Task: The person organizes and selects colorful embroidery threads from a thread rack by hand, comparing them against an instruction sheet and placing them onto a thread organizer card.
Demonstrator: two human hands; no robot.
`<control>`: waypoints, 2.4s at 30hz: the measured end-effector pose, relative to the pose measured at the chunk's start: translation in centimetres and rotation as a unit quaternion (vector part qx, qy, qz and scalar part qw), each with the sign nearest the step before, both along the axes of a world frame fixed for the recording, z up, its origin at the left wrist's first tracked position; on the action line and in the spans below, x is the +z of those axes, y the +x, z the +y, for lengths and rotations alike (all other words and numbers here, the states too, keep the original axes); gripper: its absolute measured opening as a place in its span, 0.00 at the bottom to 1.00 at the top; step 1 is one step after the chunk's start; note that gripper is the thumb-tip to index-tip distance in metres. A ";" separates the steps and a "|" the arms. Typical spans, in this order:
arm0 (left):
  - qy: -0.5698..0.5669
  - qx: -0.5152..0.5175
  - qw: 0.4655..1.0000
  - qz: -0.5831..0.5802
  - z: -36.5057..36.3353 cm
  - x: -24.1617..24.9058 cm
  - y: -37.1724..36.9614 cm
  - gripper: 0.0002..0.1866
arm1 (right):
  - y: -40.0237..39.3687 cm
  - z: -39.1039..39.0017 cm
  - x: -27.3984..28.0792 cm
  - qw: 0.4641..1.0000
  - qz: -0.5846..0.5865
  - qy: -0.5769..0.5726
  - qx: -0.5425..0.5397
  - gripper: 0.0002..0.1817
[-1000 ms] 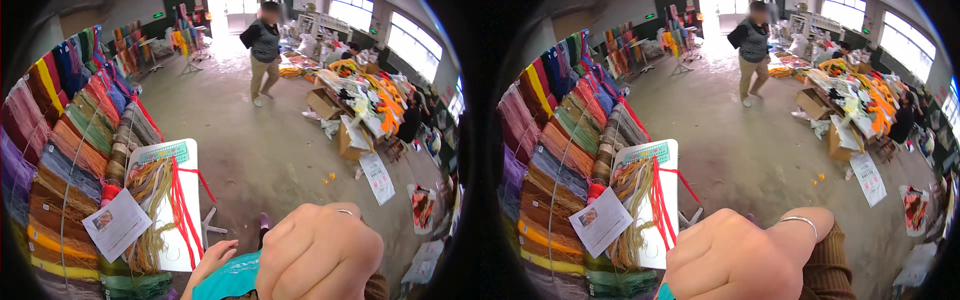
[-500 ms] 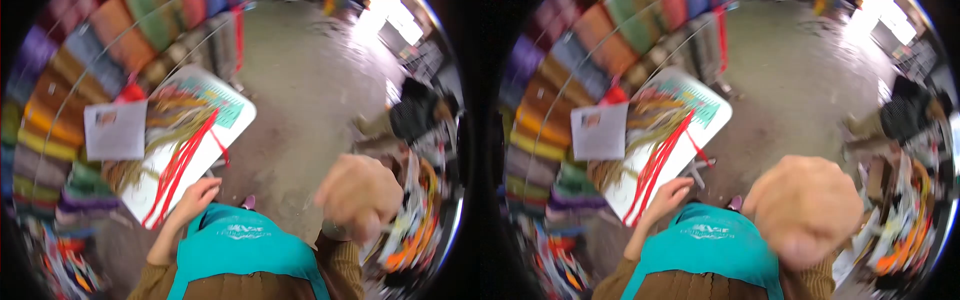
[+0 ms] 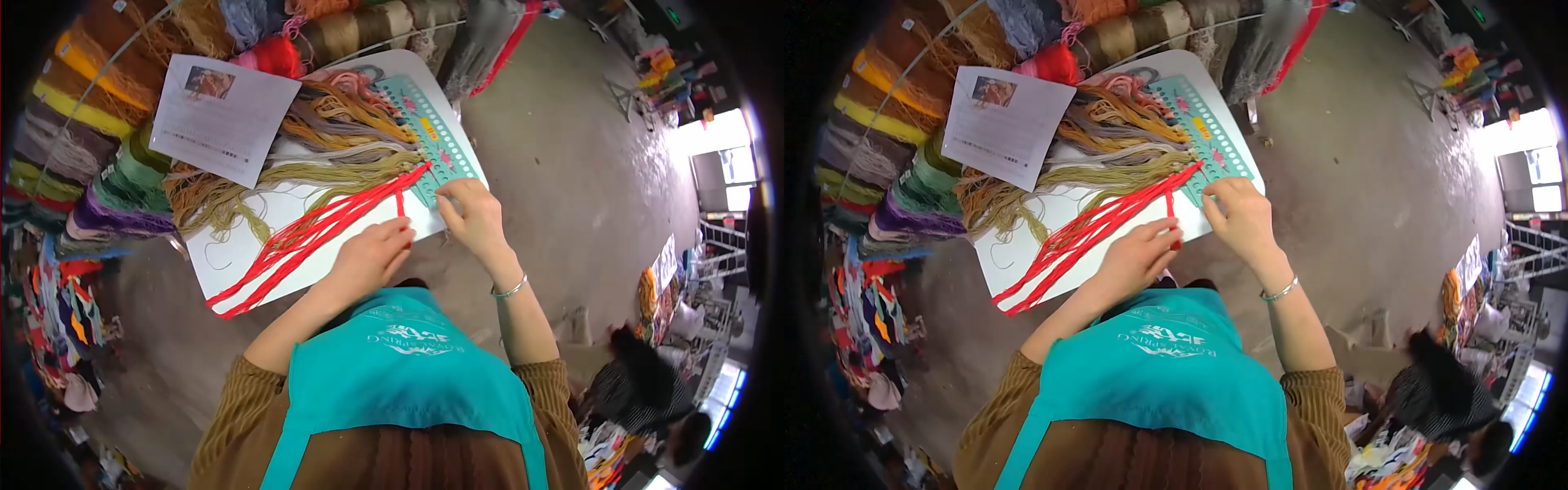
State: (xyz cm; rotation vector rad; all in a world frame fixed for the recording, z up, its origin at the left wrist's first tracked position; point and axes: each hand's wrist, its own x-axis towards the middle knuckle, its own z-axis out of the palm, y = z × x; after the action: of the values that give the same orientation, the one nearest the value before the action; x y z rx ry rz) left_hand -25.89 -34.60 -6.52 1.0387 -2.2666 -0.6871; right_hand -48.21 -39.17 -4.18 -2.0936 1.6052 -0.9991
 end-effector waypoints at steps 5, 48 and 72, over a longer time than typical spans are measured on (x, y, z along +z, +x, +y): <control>-0.059 0.004 0.991 -0.117 -1.5 -0.5 -0.5 0.09 | 0.2 -3.2 -2.3 0.987 0.096 -0.038 0.122 0.05; -0.068 0.606 0.758 -0.232 -1.4 5.1 28.9 0.13 | -1.6 -8.3 -3.2 0.960 0.014 0.019 0.277 0.06; 0.250 0.462 0.613 0.590 -10.9 -1.7 22.4 0.20 | 6.5 -8.5 -1.9 0.927 0.226 -0.058 0.292 0.31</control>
State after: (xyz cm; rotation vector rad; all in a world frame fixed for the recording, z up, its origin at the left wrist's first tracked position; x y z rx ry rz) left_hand -3.47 -45.50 -8.22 1.2184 -0.2529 -1.0489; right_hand -41.70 -47.66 -6.08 -2.7867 0.9646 -0.4320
